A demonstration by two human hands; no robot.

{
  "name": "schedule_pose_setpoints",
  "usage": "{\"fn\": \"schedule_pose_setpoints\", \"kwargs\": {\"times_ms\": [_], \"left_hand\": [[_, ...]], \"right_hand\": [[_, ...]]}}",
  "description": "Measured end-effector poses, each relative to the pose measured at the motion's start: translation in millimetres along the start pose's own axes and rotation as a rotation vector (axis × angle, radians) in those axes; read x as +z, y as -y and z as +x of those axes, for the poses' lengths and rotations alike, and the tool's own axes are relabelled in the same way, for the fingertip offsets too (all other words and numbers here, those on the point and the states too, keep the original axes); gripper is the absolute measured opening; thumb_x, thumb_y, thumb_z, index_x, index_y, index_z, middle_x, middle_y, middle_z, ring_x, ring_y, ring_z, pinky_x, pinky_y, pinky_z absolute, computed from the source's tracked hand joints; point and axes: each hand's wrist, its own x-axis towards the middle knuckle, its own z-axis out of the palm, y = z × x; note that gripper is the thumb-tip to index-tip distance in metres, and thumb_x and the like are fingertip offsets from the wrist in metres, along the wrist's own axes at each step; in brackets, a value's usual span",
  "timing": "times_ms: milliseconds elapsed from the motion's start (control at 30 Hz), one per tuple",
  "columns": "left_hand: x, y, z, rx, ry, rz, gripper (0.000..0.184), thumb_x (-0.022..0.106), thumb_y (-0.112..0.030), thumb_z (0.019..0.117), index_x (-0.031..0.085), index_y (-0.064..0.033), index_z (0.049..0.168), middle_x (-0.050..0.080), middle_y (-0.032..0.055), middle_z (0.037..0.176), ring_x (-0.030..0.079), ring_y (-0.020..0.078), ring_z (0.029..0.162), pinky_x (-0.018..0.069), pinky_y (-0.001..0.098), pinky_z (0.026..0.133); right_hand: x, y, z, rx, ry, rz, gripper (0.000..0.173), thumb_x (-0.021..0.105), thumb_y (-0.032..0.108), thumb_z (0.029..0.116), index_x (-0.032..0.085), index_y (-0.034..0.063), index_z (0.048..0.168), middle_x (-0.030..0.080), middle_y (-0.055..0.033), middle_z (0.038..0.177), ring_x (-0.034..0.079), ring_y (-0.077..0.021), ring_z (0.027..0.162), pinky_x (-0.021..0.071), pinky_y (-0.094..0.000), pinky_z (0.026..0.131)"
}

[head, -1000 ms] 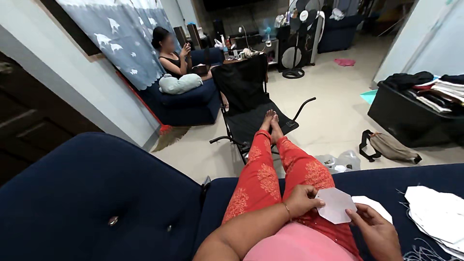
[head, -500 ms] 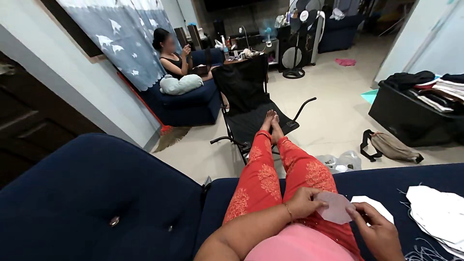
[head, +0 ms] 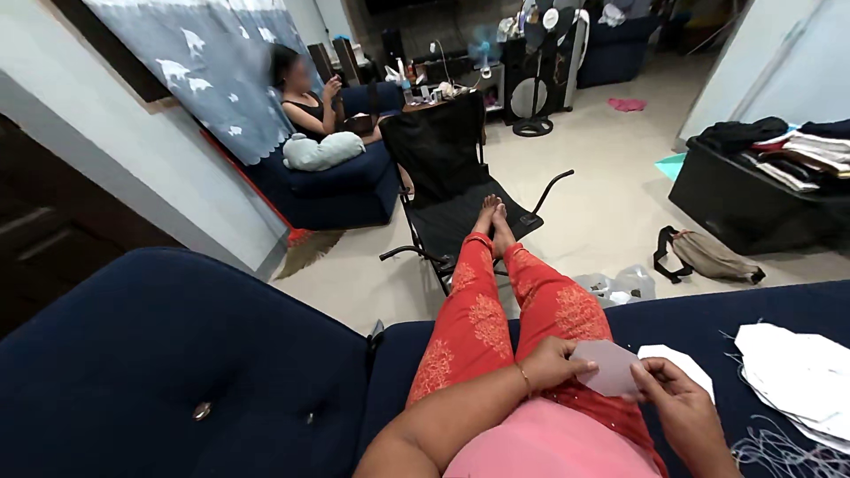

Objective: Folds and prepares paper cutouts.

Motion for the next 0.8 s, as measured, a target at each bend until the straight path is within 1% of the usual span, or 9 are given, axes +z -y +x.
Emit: {"fn": "schedule_pose_setpoints", "kwargs": {"times_ms": [67,100,200,333,400,467,600,667,800], "left_hand": [[0.5,-0.5,-0.1,-0.012,-0.004,0.012,0.028,0.058,-0.015,0.1035,0.068,0.0108,0.108,0.07,0.0164,0.097,0.067,0.0142,0.09,0.054,0.0356,0.089],[1.0,-0.3,-0.2,-0.021,-0.005,0.012,0.029,0.056,-0.016,0.1044,0.068,0.0103,0.106,0.07,0.0151,0.096,0.066,0.013,0.089,0.0546,0.0348,0.088],[0.5,-2.4,0.0,-0.059,-0.034,-0.035,0.028,0.054,-0.015,0.1054,0.068,0.0096,0.105,0.07,0.012,0.093,0.067,0.01,0.085,0.0564,0.0325,0.085],[-1.7,-5.0,2.2,-0.154,-0.061,-0.12,0.027,0.053,-0.015,0.1063,0.068,0.0073,0.103,0.07,0.008,0.09,0.067,0.0082,0.08,0.0583,0.0302,0.079],[-2.1,-6.0,2.6,-0.178,-0.063,-0.165,0.027,0.051,-0.014,0.1067,0.068,0.0067,0.102,0.071,0.0063,0.088,0.067,0.0075,0.078,0.0582,0.029,0.077],[-2.0,-5.0,4.1,-0.197,-0.063,-0.188,0.027,0.051,-0.014,0.1071,0.068,0.0058,0.101,0.071,0.0047,0.087,0.067,0.0069,0.077,0.0581,0.0279,0.076],[-3.0,-3.1,5.2,-0.218,-0.065,-0.215,0.027,0.051,-0.014,0.1071,0.068,0.0045,0.1,0.071,0.0037,0.085,0.068,0.0073,0.075,0.0583,0.0273,0.074],[-2.8,-3.8,5.7,-0.224,-0.069,-0.212,0.027,0.05,-0.014,0.107,0.068,0.0041,0.098,0.07,0.0032,0.083,0.067,0.0072,0.074,0.0582,0.0271,0.073],[-3.1,-3.9,6.8,-0.236,-0.062,-0.204,0.027,0.05,-0.014,0.1072,0.068,0.0052,0.099,0.071,0.005,0.085,0.068,0.0085,0.077,0.0584,0.0286,0.076]], "right_hand": [[-1.9,-4.1,0.7,-0.017,-0.015,-0.017,0.002,0.063,0.007,0.0914,0.062,0.0077,0.089,0.066,0.008,0.075,0.065,-0.0026,0.06,0.0601,-0.0228,0.057],[-3.7,-5.6,0.4,-0.03,-0.019,-0.029,0.002,0.066,0.008,0.0897,0.064,0.0079,0.09,0.067,0.0075,0.077,0.065,-0.003,0.062,0.0603,-0.0234,0.058],[-5.7,-4.1,1.0,-0.049,0.013,-0.059,0.011,0.069,0.006,0.0863,0.064,0.003,0.096,0.068,0.0033,0.085,0.067,-0.0054,0.066,0.062,-0.0261,0.062],[-2.0,0.7,2.6,0.033,0.047,-0.039,0.013,0.067,0.001,0.0895,0.061,-0.0013,0.101,0.068,-0.0016,0.089,0.067,-0.0078,0.064,0.0599,-0.0263,0.056],[-1.4,0.3,3.0,0.063,0.066,-0.031,0.013,0.065,0.002,0.0916,0.061,-0.0015,0.103,0.067,-0.0018,0.09,0.066,-0.0076,0.064,0.0593,-0.0261,0.056],[-2.6,-0.3,3.4,0.088,0.078,-0.028,0.013,0.064,0.002,0.0928,0.06,-0.0016,0.105,0.067,-0.0026,0.092,0.067,-0.0085,0.067,0.0603,-0.0269,0.059],[-2.9,-1.4,4.0,0.112,0.095,-0.008,0.014,0.064,0.001,0.0924,0.06,-0.0021,0.105,0.067,-0.0047,0.095,0.069,-0.0105,0.071,0.0619,-0.0286,0.062],[-2.3,-1.6,4.4,0.109,0.106,0.014,0.013,0.064,0.0,0.0922,0.06,-0.0015,0.104,0.067,-0.004,0.095,0.069,-0.0109,0.074,0.0626,-0.0294,0.065],[0.0,-3.5,4.4,0.081,0.11,0.048,0.007,0.062,0.0,0.0928,0.06,0.0003,0.1,0.066,-0.002,0.094,0.07,-0.0109,0.078,0.0637,-0.0317,0.072]]}}
